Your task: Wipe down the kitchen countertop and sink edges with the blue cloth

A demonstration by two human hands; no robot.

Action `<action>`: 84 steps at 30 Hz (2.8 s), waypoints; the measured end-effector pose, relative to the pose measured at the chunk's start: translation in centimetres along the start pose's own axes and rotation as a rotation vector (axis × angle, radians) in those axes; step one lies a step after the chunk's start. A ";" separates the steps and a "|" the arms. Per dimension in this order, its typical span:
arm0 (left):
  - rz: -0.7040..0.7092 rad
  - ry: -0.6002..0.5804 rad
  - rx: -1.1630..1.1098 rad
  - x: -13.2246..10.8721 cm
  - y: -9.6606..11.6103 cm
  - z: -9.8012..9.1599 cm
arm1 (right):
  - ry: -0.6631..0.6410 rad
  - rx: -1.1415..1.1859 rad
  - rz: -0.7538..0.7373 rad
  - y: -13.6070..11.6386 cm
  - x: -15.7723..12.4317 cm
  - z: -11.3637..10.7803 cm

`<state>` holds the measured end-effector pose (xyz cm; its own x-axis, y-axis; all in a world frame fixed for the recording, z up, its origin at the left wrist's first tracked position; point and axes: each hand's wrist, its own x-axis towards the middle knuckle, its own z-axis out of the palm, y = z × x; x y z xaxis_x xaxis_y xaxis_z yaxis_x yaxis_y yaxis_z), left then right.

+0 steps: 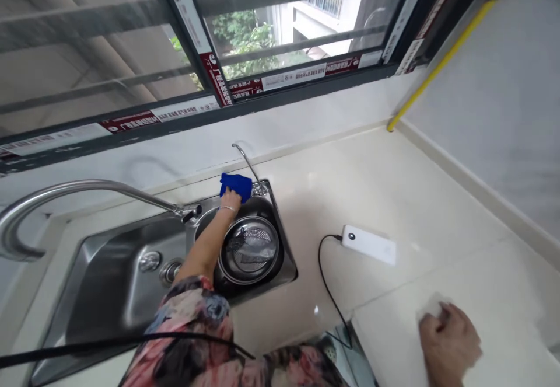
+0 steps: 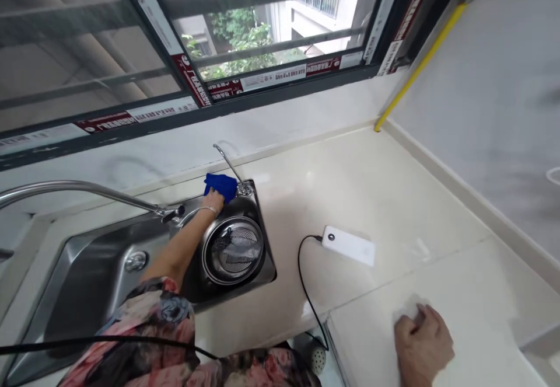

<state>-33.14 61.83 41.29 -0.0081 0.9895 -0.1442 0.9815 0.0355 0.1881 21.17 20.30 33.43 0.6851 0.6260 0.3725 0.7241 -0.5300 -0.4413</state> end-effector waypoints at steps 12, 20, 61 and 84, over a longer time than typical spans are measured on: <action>-0.281 0.154 -0.293 -21.5 -13.1 -5.8 | 0.100 -0.047 -0.080 1.0 0.3 0.9; -0.291 0.098 -0.134 -42.2 -15.8 -1.1 | 0.087 -0.019 -0.091 1.8 0.3 1.4; 0.926 0.070 -0.025 -30.2 7.0 10.2 | -0.051 -0.025 0.002 -1.7 0.5 0.2; 1.009 0.089 0.072 -33.4 6.4 10.5 | -0.093 -0.026 0.026 -2.8 0.7 -0.3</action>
<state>-24.61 27.49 37.06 0.8192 0.5602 0.1230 0.5476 -0.8277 0.1225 19.63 22.02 35.16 0.6942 0.6617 0.2831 0.7089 -0.5607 -0.4279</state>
